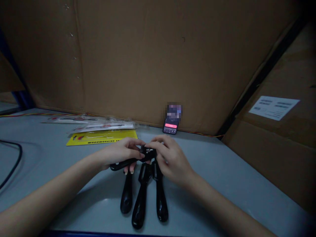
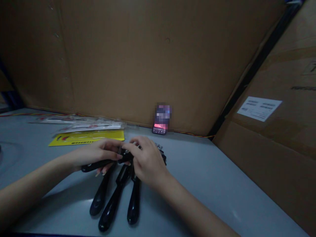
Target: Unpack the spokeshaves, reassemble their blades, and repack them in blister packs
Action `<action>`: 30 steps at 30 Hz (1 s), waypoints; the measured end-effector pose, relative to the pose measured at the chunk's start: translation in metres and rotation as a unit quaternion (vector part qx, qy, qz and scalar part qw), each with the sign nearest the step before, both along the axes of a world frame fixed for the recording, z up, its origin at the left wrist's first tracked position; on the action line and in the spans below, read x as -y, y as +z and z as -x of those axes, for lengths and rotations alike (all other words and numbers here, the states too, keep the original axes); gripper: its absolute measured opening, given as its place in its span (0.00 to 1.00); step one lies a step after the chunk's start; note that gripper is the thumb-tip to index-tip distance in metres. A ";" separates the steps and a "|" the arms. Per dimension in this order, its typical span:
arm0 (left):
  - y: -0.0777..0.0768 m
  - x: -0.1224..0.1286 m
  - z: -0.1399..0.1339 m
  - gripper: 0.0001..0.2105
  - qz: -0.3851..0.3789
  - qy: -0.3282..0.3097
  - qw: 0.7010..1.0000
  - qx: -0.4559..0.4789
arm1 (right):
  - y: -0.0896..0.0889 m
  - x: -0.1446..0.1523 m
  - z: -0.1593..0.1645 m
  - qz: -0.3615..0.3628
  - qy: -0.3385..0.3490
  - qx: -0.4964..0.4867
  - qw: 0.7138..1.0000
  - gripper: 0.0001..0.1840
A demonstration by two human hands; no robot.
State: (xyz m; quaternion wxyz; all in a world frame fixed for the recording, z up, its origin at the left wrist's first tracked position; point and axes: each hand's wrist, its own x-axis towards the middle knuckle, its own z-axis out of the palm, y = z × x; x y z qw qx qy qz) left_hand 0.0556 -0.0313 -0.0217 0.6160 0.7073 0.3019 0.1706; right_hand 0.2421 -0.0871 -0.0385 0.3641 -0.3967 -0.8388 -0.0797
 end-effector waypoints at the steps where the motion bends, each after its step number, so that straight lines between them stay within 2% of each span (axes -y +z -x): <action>1: 0.000 0.000 0.000 0.17 0.000 -0.002 1.000 0.002 | 0.000 0.000 0.000 0.003 0.000 -0.024 1.000 0.18; 3: 0.000 0.000 -0.001 0.17 -0.003 -0.002 1.000 -0.001 | 0.000 0.000 0.001 0.015 -0.016 -0.044 0.999 0.12; 5: 0.000 0.000 -0.001 0.18 -0.007 0.002 1.000 -0.010 | 0.000 0.000 0.002 0.029 -0.038 -0.023 0.999 0.05; 9: -0.003 0.000 -0.003 0.18 -0.014 0.004 1.000 -0.013 | -0.002 -0.002 0.003 0.031 -0.027 0.031 0.999 0.05; 12: -0.004 -0.001 -0.003 0.15 -0.016 0.008 1.000 -0.011 | -0.003 -0.001 0.002 0.017 -0.007 0.050 0.999 0.10; 18: 0.000 0.002 -0.004 0.14 -0.009 0.005 1.000 -0.023 | -0.002 -0.001 0.003 -0.009 0.015 0.036 0.999 0.11; 21: 0.001 0.003 -0.005 0.16 -0.007 0.005 1.000 -0.024 | -0.003 -0.002 0.003 -0.019 -0.024 -0.002 1.000 0.10; 24: 0.001 0.003 -0.005 0.18 -0.002 0.009 1.000 -0.021 | -0.003 -0.003 0.002 -0.006 -0.064 0.043 0.997 0.06; 30: -0.008 -0.003 -0.004 0.18 0.007 -0.004 1.000 -0.005 | -0.006 -0.002 0.004 -0.017 -0.048 0.120 0.992 0.10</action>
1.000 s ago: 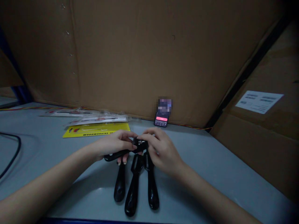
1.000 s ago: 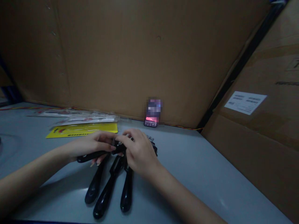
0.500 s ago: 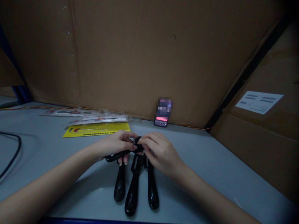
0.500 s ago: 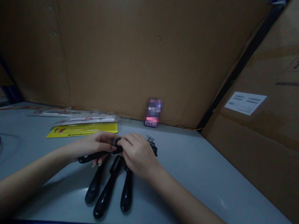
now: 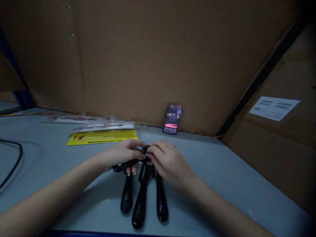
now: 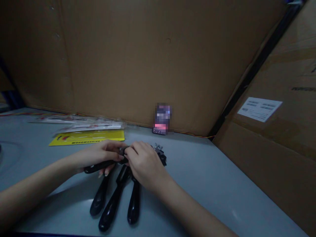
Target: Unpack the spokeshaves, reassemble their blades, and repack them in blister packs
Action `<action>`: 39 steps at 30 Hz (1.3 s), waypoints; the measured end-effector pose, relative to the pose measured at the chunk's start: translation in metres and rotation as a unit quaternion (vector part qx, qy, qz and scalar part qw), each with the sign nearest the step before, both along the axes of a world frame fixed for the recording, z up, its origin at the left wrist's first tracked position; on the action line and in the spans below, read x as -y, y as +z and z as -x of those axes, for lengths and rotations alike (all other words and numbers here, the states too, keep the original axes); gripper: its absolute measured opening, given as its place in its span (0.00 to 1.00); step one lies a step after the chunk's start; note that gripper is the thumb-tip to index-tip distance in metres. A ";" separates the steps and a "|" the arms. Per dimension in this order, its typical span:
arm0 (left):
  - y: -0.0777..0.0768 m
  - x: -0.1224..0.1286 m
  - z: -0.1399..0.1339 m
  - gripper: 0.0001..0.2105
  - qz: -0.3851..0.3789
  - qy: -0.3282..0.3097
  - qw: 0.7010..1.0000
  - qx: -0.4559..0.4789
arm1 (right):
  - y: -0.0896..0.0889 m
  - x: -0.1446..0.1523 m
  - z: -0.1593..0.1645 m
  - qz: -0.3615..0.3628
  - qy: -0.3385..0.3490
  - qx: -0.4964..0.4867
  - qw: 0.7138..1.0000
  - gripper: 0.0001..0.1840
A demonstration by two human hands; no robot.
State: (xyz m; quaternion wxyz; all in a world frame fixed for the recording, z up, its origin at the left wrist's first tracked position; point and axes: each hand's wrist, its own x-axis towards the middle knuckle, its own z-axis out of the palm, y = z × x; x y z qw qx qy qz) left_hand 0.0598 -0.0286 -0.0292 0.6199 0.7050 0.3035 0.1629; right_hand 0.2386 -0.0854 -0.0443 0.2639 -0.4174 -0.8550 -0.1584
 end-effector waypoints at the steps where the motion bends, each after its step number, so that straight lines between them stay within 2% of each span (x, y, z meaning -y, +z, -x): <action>1: -0.001 0.000 0.000 0.18 0.003 0.002 1.000 0.001 | -0.001 0.000 0.001 -0.006 0.006 0.004 1.000 0.10; 7: 0.007 0.004 -0.001 0.14 0.018 0.018 1.000 0.007 | 0.004 -0.001 -0.004 -0.037 0.022 -0.053 0.998 0.10; 10: 0.012 0.006 0.000 0.13 0.018 0.026 0.999 0.013 | 0.015 -0.006 -0.022 -0.028 -0.025 -0.153 0.988 0.10; 12: 0.013 0.005 0.000 0.13 0.022 0.039 0.999 0.019 | 0.021 -0.013 -0.041 0.027 -0.092 -0.201 0.975 0.10; 16: 0.011 0.001 0.002 0.16 0.051 0.096 0.993 0.052 | 0.017 -0.032 -0.076 0.192 -0.179 -0.185 0.947 0.10; 18: 0.009 -0.001 0.002 0.17 0.068 0.121 0.988 0.072 | 0.010 -0.040 -0.085 0.237 -0.188 -0.160 0.940 0.08; 21: 0.006 -0.004 0.002 0.17 0.092 0.147 0.981 0.089 | 0.000 -0.045 -0.088 0.260 -0.187 -0.136 0.938 0.08; 25: 0.007 -0.005 0.002 0.15 0.096 0.160 0.978 0.091 | -0.005 -0.046 -0.089 0.260 -0.191 -0.123 0.939 0.08; 29: 0.010 -0.004 0.003 0.12 0.060 0.152 0.984 0.071 | -0.006 -0.047 -0.091 0.250 -0.197 -0.114 0.941 0.07; 31: 0.010 -0.004 0.003 0.13 0.041 0.146 0.987 0.052 | -0.004 -0.046 -0.087 0.221 -0.192 -0.124 0.948 0.07; 33: 0.009 -0.004 0.003 0.15 0.017 0.135 0.990 0.027 | 0.002 -0.041 -0.077 0.153 -0.150 -0.154 0.965 0.08; 36: 0.006 -0.002 0.002 0.18 -0.028 0.105 0.994 -0.016 | 0.009 -0.029 -0.056 0.040 -0.039 -0.178 0.982 0.10; 39: 0.005 0.002 0.000 0.18 -0.063 0.058 0.995 -0.056 | 0.012 -0.017 -0.035 0.042 0.009 -0.157 0.987 0.16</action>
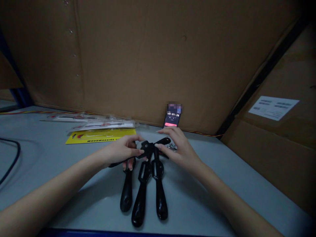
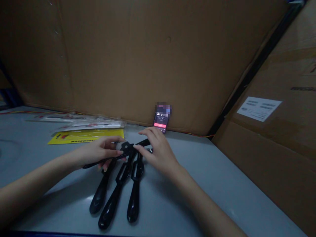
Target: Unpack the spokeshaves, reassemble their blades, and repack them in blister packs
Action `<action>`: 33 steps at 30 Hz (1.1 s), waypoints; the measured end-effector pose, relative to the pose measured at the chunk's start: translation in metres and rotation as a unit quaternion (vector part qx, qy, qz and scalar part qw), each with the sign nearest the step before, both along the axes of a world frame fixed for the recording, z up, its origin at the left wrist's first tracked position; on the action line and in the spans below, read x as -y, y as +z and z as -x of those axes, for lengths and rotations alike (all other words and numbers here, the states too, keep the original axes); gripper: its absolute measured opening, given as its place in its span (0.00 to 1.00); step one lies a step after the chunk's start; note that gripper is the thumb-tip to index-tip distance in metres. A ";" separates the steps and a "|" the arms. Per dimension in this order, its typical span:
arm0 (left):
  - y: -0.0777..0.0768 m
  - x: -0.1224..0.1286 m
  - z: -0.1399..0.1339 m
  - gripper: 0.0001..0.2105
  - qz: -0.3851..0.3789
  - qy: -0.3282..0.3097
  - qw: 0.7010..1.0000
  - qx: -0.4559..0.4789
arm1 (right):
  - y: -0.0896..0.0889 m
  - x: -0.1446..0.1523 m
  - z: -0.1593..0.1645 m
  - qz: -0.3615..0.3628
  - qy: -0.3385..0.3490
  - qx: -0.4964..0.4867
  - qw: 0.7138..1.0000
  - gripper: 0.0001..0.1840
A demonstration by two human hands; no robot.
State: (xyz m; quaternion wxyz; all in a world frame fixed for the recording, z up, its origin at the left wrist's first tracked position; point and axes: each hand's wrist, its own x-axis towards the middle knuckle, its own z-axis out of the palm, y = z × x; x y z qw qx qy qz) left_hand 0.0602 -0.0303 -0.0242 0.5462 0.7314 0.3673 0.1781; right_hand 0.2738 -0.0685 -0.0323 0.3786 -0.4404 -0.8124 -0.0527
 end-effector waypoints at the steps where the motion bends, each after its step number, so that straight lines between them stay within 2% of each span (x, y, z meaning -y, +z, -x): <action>1: 0.000 0.002 -0.001 0.19 -0.004 -0.011 1.000 -0.009 | -0.001 0.003 0.005 0.018 0.015 0.014 1.000 0.17; 4: -0.001 0.006 -0.002 0.23 -0.005 -0.034 0.999 -0.023 | -0.005 0.006 0.014 0.088 0.056 0.043 0.994 0.16; 6: -0.003 0.006 -0.002 0.23 -0.006 -0.048 0.999 -0.026 | -0.009 0.006 0.016 0.121 0.082 0.026 0.989 0.15; 12: -0.007 0.004 0.001 0.21 -0.010 -0.087 0.996 -0.035 | -0.013 0.007 0.022 0.161 0.107 -0.061 0.979 0.05; 18: -0.002 0.004 0.002 0.19 -0.025 -0.092 0.995 -0.043 | -0.010 0.009 0.024 0.135 0.100 -0.128 0.977 0.03; 25: 0.002 0.004 0.002 0.22 -0.013 -0.075 0.997 -0.029 | -0.009 0.010 0.022 0.176 0.091 -0.166 0.966 0.04; 29: 0.003 0.005 0.004 0.23 -0.007 -0.080 0.996 -0.026 | -0.004 0.014 0.021 0.120 0.071 -0.153 0.978 0.03; 31: 0.004 0.005 0.005 0.23 -0.012 -0.079 0.996 -0.035 | 0.001 0.013 0.017 0.084 0.047 -0.173 0.980 0.03; 33: 0.006 0.005 0.005 0.23 -0.020 -0.073 0.996 -0.047 | 0.007 0.009 0.008 0.081 0.021 -0.199 0.976 0.03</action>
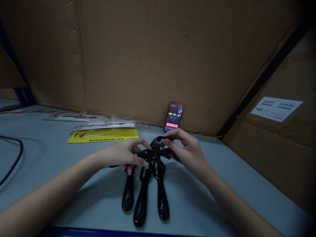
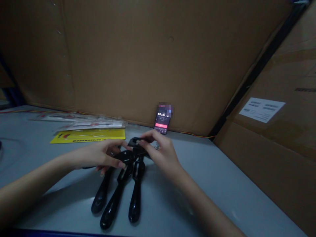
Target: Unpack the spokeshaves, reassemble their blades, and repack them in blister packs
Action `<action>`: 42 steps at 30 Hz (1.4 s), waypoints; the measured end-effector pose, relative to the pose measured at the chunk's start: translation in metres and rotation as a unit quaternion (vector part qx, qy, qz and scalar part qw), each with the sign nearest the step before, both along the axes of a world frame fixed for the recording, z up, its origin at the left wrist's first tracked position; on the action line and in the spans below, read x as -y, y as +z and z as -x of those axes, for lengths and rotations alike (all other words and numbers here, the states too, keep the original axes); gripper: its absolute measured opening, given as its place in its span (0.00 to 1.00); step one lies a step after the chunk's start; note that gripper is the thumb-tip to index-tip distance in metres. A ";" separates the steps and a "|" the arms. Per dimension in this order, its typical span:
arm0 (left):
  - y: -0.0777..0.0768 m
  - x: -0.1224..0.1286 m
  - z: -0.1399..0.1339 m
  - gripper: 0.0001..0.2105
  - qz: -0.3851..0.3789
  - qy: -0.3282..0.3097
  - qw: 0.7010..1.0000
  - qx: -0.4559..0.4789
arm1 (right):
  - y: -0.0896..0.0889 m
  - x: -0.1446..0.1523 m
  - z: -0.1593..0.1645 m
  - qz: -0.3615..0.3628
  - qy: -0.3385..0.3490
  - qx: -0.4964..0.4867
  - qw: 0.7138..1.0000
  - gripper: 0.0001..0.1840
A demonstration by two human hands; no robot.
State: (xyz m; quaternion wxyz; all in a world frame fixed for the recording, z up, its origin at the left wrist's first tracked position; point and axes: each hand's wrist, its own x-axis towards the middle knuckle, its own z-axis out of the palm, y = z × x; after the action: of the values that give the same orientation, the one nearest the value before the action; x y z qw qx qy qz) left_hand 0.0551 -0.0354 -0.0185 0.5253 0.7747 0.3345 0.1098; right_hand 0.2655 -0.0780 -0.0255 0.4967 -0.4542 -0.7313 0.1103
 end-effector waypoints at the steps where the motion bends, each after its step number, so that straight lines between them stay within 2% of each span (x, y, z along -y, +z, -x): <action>1: 0.000 -0.001 0.000 0.23 -0.006 0.004 1.000 -0.006 | 0.002 -0.003 -0.006 0.021 -0.009 -0.008 1.000 0.03; 5: -0.003 -0.008 0.004 0.22 -0.053 0.042 0.997 -0.029 | 0.003 -0.022 -0.035 0.122 -0.024 -0.051 0.991 0.10; 8: -0.011 -0.016 0.009 0.24 -0.102 0.098 0.990 -0.029 | -0.005 -0.036 -0.054 0.110 -0.067 -0.063 0.990 0.12; 10: -0.014 -0.021 0.012 0.25 -0.128 0.122 0.984 -0.025 | -0.012 -0.042 -0.063 0.129 -0.097 -0.021 0.987 0.11; 12: -0.014 -0.025 0.015 0.26 -0.160 0.136 0.977 -0.022 | -0.019 -0.047 -0.068 0.182 -0.108 0.036 0.977 0.11; 15: -0.011 -0.028 0.018 0.23 -0.244 0.150 0.958 -0.010 | -0.027 -0.049 -0.070 0.247 -0.091 0.085 0.961 0.10; 18: -0.008 -0.028 0.021 0.18 -0.329 0.131 0.935 0.008 | -0.029 -0.048 -0.070 0.272 -0.076 0.116 0.952 0.09; 24: -0.005 -0.025 0.020 0.16 -0.400 0.102 0.910 -0.044 | -0.026 -0.044 -0.074 0.252 -0.083 0.208 0.941 0.07; 32: -0.002 -0.019 0.019 0.17 -0.436 0.053 0.891 -0.117 | -0.029 -0.040 -0.072 0.248 -0.101 0.256 0.929 0.14; 37: -0.002 -0.021 0.022 0.16 -0.450 0.052 0.879 -0.151 | -0.017 -0.033 -0.059 0.176 -0.118 0.236 0.948 0.13; 42: 0.000 -0.026 0.027 0.14 -0.489 0.034 0.849 -0.198 | -0.011 -0.023 -0.037 0.142 -0.070 0.208 0.965 0.10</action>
State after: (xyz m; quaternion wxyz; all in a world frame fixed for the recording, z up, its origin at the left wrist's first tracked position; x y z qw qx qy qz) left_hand 0.0278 -0.0099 -0.0185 -0.0026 0.9247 0.3607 0.1216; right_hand 0.3027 -0.0549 -0.0363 0.2710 -0.5827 -0.7618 0.0812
